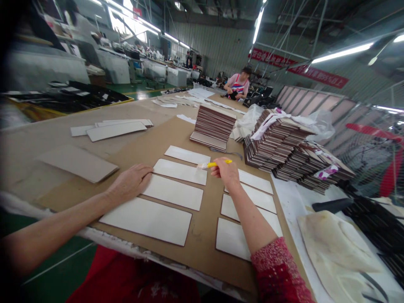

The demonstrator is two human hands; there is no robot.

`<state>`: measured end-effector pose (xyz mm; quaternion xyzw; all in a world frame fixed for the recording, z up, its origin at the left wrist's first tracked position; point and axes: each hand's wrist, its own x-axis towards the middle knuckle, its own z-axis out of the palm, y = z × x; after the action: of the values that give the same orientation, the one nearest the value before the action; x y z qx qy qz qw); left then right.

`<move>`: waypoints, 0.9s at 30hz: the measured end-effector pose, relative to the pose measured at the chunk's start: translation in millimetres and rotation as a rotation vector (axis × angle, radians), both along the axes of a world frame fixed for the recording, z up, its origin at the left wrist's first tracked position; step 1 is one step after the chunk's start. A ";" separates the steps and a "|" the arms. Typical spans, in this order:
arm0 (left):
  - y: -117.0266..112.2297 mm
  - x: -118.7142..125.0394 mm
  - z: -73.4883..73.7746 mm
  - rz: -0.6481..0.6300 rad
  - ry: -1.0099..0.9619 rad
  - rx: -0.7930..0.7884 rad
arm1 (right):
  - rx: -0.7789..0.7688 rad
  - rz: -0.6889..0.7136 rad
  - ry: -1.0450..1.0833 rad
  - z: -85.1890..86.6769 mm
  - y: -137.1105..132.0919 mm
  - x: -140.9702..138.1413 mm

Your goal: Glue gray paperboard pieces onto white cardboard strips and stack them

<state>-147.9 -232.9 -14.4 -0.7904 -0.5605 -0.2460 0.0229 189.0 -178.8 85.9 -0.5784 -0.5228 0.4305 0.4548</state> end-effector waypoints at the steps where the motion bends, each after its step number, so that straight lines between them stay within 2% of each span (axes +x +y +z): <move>1: -0.1 -0.5 -0.1 0.004 -0.003 0.005 | 0.004 0.015 0.042 1.7 -1.9 -9.6; 5: -1.6 -1.7 1.0 -0.006 0.002 0.012 | -0.041 0.116 0.164 -1.4 -7.4 -60.7; 9: -3.0 -1.6 2.5 -0.014 0.000 0.009 | -0.088 0.197 0.188 -17.3 -6.0 -109.0; 14: -3.5 -1.5 2.8 0.003 -0.013 -0.002 | -0.116 0.256 0.119 -32.4 1.1 -136.4; 19: -3.6 -1.4 3.6 0.005 -0.018 -0.015 | -0.116 0.253 -0.004 -29.0 5.1 -121.4; 27: -4.7 0.4 5.0 0.021 -0.021 -0.009 | -0.116 0.185 -0.112 -20.8 -0.7 -59.3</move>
<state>-147.5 -237.6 -9.5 -0.7820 -0.5701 -0.2513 0.0159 129.7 -179.5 65.1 -0.5761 -0.5727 0.4673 0.3489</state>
